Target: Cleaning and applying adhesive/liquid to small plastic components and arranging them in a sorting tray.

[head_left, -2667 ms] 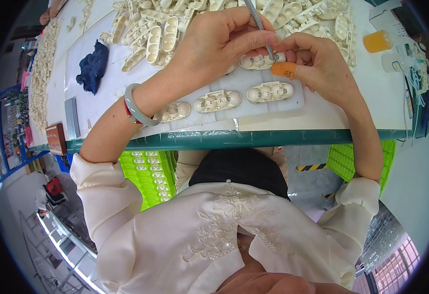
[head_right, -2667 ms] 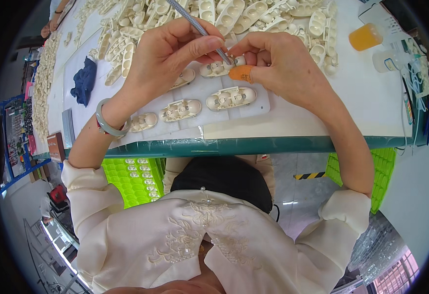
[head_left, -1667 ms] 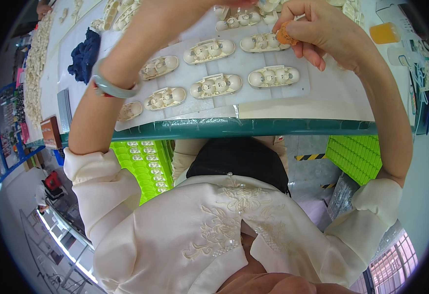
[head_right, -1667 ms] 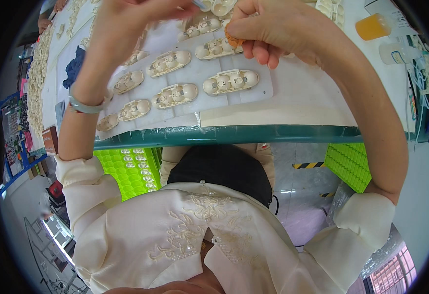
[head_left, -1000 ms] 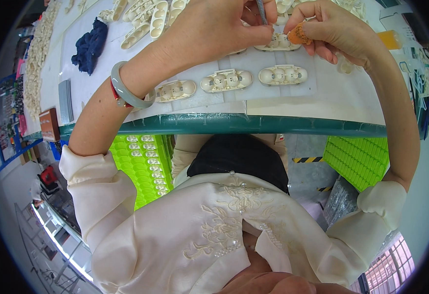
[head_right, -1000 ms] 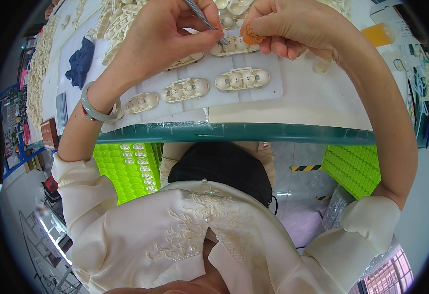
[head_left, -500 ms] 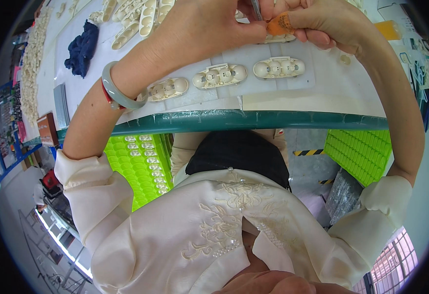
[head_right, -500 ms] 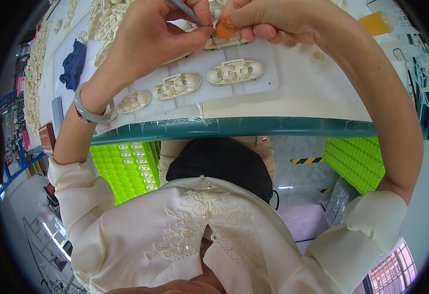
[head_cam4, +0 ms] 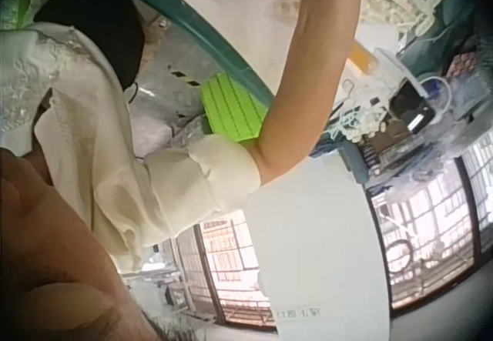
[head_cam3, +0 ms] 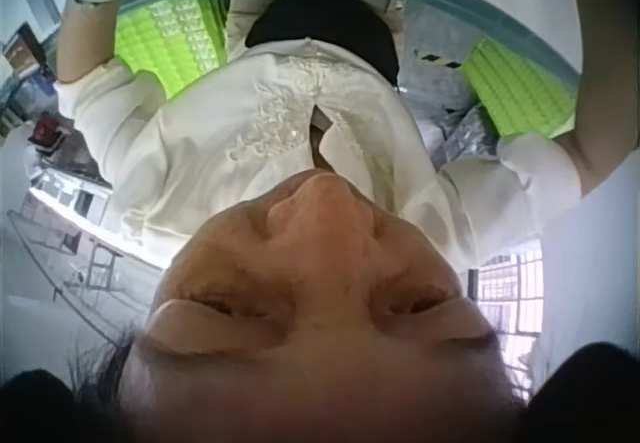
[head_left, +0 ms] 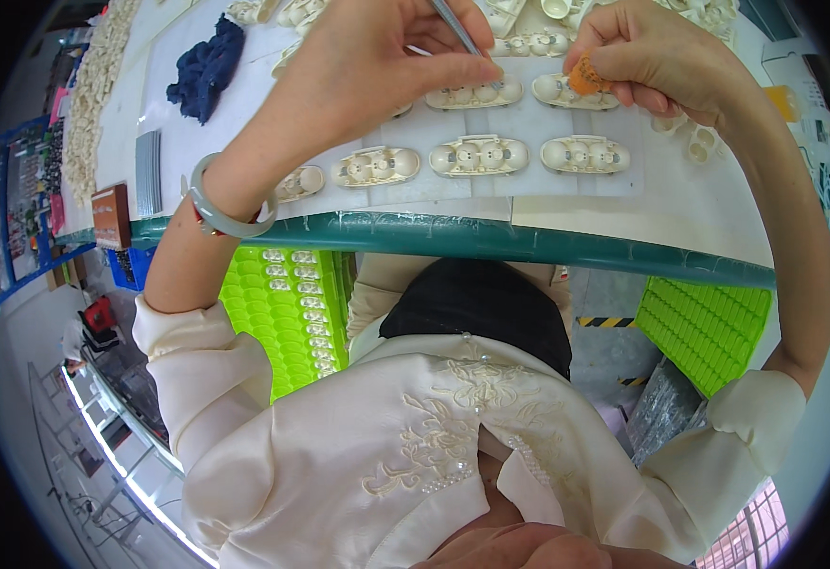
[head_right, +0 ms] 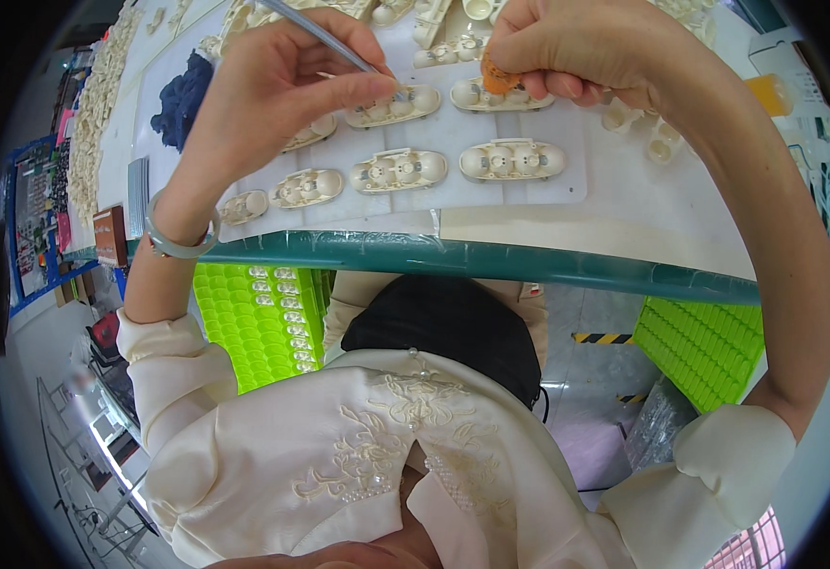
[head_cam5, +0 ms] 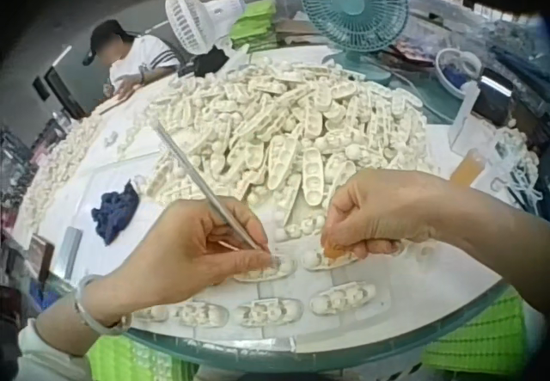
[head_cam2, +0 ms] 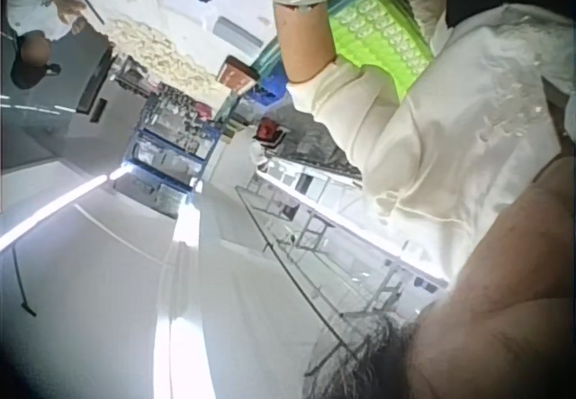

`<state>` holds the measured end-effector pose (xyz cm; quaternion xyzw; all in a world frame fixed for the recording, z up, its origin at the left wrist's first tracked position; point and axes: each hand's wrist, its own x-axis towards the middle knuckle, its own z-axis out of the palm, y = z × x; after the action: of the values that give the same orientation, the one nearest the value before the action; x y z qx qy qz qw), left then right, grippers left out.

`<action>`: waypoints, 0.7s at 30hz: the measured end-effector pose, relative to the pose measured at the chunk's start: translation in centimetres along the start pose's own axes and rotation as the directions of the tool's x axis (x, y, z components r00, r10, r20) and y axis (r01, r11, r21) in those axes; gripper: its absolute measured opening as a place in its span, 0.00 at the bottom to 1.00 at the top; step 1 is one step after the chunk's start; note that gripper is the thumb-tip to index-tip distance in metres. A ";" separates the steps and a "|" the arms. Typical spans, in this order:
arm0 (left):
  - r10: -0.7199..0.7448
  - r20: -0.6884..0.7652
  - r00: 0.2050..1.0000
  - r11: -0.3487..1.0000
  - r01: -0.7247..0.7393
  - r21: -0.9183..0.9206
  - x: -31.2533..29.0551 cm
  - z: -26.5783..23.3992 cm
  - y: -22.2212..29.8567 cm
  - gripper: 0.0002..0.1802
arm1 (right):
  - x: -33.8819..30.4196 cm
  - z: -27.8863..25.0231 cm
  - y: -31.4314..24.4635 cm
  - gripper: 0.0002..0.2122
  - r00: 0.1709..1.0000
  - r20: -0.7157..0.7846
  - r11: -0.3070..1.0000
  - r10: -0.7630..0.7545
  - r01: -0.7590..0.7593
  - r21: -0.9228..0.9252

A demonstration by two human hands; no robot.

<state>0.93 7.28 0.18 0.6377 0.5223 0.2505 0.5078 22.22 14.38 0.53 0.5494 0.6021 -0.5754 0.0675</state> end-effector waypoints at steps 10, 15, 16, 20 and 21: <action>0.011 0.032 0.999 0.991 -0.007 -0.135 0.6 -0.7 -1.9 0.10 | -0.7 0.4 -0.3 0.05 1.000 -0.013 0.998 -0.022 0.022 0.062; 0.063 0.041 0.997 0.997 -0.064 0.035 0.6 -0.5 -1.4 0.10 | -0.1 0.1 0.8 0.05 1.000 -0.005 0.995 -0.020 0.020 0.095; 0.052 0.027 0.998 0.996 -0.054 0.074 0.6 -0.3 -1.0 0.10 | -0.1 0.1 0.7 0.06 1.000 -0.008 0.996 -0.023 0.024 0.082; 0.215 0.012 0.977 0.963 -0.214 0.164 0.5 0.1 -1.0 0.09 | 0.5 0.2 2.6 0.07 0.974 -0.047 0.974 -0.220 0.217 -0.060; 0.211 0.013 0.977 0.964 -0.210 0.163 0.4 0.3 -0.9 0.09 | 0.2 0.4 2.6 0.06 0.965 -0.073 0.966 -0.250 0.243 -0.092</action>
<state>0.91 7.47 -0.87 0.7284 0.4714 0.2610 0.4231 23.85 13.48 -1.31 0.4908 0.6911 -0.5305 -0.0076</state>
